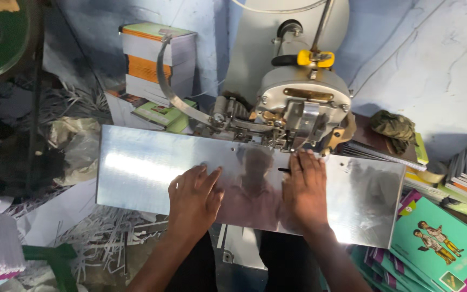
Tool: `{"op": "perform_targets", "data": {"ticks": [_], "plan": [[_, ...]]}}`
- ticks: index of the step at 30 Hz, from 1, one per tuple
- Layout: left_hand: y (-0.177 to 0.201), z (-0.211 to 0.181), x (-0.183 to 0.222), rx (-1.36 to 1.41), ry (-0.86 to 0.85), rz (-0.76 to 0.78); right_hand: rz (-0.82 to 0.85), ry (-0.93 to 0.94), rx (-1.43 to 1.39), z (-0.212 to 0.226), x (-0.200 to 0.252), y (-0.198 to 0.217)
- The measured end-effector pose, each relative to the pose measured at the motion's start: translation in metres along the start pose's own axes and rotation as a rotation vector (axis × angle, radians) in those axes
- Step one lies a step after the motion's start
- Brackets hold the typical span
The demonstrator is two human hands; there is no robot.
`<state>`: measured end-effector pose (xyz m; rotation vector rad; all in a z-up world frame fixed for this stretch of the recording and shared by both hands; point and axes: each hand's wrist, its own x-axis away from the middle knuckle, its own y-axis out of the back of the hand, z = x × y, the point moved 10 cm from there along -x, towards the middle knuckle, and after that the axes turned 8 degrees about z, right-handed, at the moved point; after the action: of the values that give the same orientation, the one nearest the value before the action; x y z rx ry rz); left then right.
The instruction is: The person repeatedly picks up a book cover, wraps it around a stack of pages, and feeds the assembled book through a binding machine. The person then removes the bound book and places it on a growing stack to the right.
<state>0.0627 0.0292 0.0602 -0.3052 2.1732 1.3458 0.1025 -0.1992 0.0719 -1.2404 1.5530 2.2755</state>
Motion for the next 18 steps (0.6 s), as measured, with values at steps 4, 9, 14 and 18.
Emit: {"op": "perform_targets", "data": {"ticks": [4,9,14,18], "plan": [[0.009,0.014,0.002,0.036,0.057,0.007,0.060,0.035,-0.046,0.028,-0.015,-0.028],[0.018,0.035,0.006,-0.012,0.159,0.076,0.135,0.174,-0.224,0.074,-0.028,-0.064],[0.043,0.049,0.015,-0.046,0.165,0.025,0.126,0.348,-0.225,0.124,-0.048,-0.086],[0.059,0.065,0.022,-0.093,0.211,0.031,0.109,0.399,-0.223,0.157,-0.081,-0.100]]}}
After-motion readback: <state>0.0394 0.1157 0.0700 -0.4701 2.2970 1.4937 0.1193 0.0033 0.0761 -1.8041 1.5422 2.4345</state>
